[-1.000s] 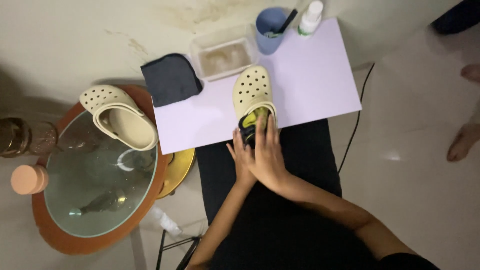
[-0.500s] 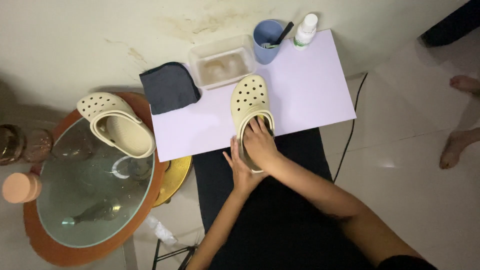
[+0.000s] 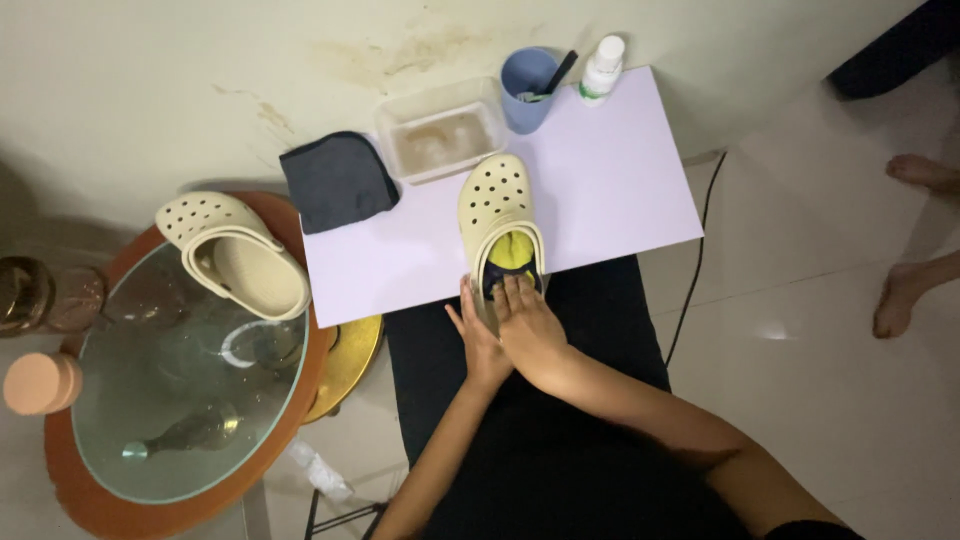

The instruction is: Wiping and cleaning a white rubber shoe using a cloth and a sponge.

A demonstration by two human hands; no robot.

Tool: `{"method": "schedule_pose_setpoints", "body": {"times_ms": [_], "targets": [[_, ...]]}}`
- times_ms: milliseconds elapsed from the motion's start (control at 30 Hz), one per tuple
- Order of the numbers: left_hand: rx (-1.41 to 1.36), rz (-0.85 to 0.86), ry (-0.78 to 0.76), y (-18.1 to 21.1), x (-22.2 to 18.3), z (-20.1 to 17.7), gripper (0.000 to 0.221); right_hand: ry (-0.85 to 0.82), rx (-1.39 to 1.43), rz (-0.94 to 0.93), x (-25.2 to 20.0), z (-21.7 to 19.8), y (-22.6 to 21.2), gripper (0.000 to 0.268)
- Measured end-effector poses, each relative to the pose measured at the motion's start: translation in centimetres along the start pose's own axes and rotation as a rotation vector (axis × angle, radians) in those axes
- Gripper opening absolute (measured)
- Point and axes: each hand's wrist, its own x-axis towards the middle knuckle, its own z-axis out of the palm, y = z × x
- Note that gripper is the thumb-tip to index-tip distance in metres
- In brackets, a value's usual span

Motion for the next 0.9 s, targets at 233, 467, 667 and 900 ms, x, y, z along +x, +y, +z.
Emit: {"method": "schedule_pose_setpoints", "body": {"times_ms": [233,467,667,900], "targets": [[-0.066,-0.029,-0.008,3.5,0.9,-2.1,0.126,0.173,0.032,-0.036,6.4,-1.3,2.3,0.033],[-0.085,-0.110,-0.064,4.1,0.7,-2.5,0.129,0.052,0.099,0.082,6.8,-6.2,0.8,0.024],[-0.053,-0.086,-0.067,4.2,0.7,-2.7,0.128,0.320,0.073,-0.001,4.9,-3.9,2.1,0.014],[-0.013,-0.031,-0.008,-0.3,-0.6,0.4,0.111,0.080,0.320,-0.015,-3.4,-1.9,-0.3,0.017]]}}
